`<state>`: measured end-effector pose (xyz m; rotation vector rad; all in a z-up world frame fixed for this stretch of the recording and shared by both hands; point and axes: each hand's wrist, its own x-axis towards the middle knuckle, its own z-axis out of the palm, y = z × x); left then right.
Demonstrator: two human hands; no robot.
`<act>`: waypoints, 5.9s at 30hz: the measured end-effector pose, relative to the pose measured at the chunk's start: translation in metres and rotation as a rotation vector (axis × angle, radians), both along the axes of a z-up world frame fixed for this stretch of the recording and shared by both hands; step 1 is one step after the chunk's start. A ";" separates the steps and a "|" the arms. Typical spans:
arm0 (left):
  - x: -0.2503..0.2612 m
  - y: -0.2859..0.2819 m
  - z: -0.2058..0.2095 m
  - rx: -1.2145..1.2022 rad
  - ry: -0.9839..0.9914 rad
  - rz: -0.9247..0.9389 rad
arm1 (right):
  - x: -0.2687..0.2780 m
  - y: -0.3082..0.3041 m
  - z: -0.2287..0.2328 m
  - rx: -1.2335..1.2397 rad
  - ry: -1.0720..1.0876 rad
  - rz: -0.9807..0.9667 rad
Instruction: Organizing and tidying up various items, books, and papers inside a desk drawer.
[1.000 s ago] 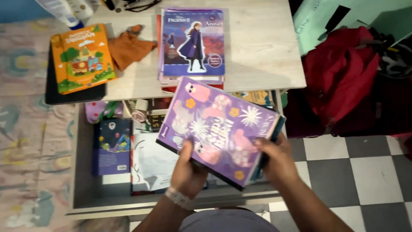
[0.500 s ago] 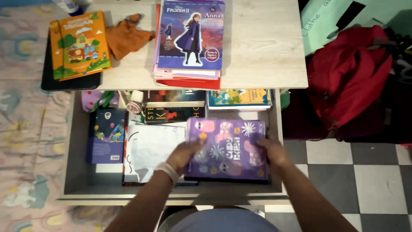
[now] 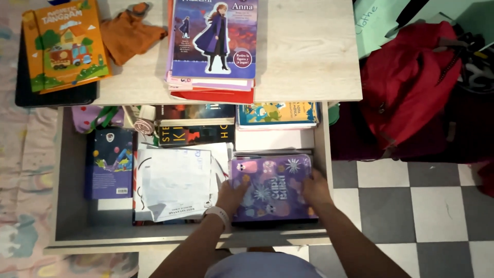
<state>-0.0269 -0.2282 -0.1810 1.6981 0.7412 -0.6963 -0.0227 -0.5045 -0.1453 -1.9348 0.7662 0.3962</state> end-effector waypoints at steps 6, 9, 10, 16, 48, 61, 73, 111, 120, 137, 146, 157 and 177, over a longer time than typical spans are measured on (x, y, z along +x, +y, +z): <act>-0.002 -0.014 0.000 -0.035 -0.056 0.001 | 0.015 -0.001 0.016 0.052 0.174 -0.049; 0.000 -0.015 0.006 0.043 -0.102 -0.051 | 0.022 0.023 0.072 0.156 0.228 -0.144; -0.001 -0.020 0.001 0.042 -0.103 -0.051 | 0.017 0.026 0.083 0.155 0.227 -0.143; -0.006 -0.039 0.016 0.124 -0.129 -0.024 | -0.019 0.013 0.077 -0.699 -0.715 0.531; 0.017 -0.004 0.006 0.148 -0.267 -0.265 | 0.016 0.032 0.079 -0.538 0.042 0.817; 0.243 0.145 0.091 -0.248 -0.679 0.488 | 0.232 0.126 0.091 0.292 -0.354 -0.081; 0.324 0.164 0.120 -0.141 -0.325 0.240 | 0.260 0.171 0.093 0.349 -0.433 -0.111; 0.155 0.260 0.110 -0.577 0.211 -0.115 | 0.121 0.176 0.041 0.950 0.121 -0.084; 0.224 0.262 0.089 -0.386 -0.121 -0.114 | 0.117 0.172 0.025 1.028 0.165 -0.069; 0.131 0.269 0.156 -0.550 -0.392 -0.027 | 0.034 0.228 0.100 0.918 -0.048 -0.161; 0.052 0.265 0.179 -0.785 -0.038 0.042 | -0.042 0.223 0.122 0.723 -0.238 0.034; 0.013 0.242 0.168 -1.100 0.010 -0.060 | -0.053 0.195 0.202 0.619 -0.306 0.050; 0.003 0.253 0.186 -0.806 -0.041 0.405 | 0.040 0.252 0.195 0.243 -0.203 0.367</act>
